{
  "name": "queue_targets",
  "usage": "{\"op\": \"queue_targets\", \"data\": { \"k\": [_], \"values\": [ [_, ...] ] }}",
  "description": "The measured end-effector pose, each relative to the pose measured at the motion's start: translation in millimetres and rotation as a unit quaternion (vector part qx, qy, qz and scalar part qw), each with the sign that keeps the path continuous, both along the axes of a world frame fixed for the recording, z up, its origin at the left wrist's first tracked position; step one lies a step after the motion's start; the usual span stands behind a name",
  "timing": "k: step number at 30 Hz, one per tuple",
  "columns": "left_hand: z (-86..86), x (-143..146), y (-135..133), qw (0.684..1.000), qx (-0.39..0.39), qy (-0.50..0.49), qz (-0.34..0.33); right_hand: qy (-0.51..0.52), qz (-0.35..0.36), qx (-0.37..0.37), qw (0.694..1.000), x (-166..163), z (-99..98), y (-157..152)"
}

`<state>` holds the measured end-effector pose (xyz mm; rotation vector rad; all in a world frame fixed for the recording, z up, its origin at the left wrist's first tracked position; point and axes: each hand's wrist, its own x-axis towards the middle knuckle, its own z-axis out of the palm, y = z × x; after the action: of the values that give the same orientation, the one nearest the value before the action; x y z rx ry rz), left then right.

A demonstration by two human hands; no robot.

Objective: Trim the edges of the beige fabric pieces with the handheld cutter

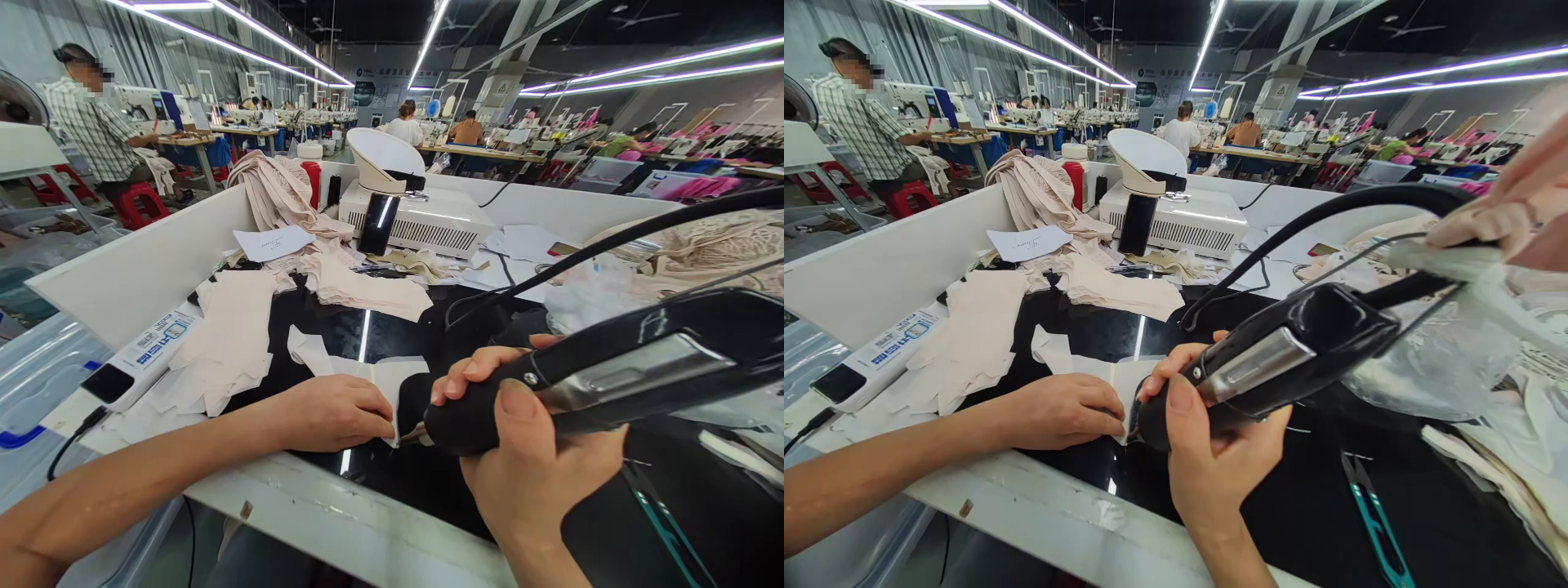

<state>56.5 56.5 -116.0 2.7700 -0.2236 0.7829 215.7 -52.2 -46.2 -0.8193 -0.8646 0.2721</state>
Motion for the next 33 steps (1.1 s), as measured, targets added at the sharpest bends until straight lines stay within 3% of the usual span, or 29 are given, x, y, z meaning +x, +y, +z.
{"op": "queue_targets", "data": {
  "k": [27,33],
  "values": [
    [3.4,-5,1,0.998,-0.039,0.044,0.004,-0.018,-0.01,-0.012,1.0,0,1.0,-5],
    [6.9,-9,-1,0.999,-0.016,0.036,-0.012,-0.01,0.004,-0.014,1.0,-2,1.5,-13]
  ]
}}
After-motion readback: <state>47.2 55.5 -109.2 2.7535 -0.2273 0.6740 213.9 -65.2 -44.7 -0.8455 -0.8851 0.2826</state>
